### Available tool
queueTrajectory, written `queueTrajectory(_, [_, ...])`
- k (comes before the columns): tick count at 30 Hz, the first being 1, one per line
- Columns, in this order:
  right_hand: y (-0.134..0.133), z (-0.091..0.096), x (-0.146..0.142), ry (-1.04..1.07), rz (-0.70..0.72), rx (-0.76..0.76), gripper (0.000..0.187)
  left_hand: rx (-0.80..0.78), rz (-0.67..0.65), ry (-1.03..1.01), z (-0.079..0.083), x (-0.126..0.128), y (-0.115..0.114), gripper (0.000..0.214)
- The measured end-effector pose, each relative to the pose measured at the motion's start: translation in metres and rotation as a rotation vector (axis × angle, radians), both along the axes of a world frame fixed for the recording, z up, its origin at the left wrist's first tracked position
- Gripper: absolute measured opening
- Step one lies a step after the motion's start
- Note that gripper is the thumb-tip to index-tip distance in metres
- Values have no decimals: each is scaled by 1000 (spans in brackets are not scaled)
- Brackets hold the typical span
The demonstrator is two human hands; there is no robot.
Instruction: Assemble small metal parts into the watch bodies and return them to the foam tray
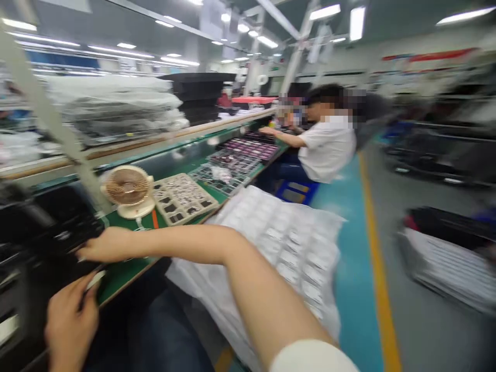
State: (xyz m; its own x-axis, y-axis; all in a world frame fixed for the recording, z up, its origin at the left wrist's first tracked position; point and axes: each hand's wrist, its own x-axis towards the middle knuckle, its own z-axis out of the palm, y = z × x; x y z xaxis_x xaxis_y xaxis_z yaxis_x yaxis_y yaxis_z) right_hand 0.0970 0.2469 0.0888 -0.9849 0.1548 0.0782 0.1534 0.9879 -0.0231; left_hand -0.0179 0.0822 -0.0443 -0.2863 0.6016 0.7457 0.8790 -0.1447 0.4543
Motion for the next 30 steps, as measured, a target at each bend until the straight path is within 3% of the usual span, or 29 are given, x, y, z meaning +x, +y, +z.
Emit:
queueTrajectory(3, [6,-6,21,93,-43,8,32,-56,80,80,4,2,2,25])
queueTrajectory(7, [27,-17,43,163,3,-91,50,-102,262,98,20,-19,30,30])
queueTrajectory(12, [26,-22,72,237,-114,-297,57,-211,287,109,26,-33,58,42])
queueTrajectory(18, [7,-34,70,284,-136,-700,45,-271,260,137,9,-30,54,55])
queueTrajectory(23, [-7,-23,59,265,-184,-1385,57,-304,251,153,4,-33,50,53])
queueTrajectory(26, [-12,-14,55,197,-233,-1540,63,-314,259,157,4,-33,50,52])
queueTrajectory(30, [-14,-11,50,170,-227,-1623,65,-331,272,160,4,-31,50,50])
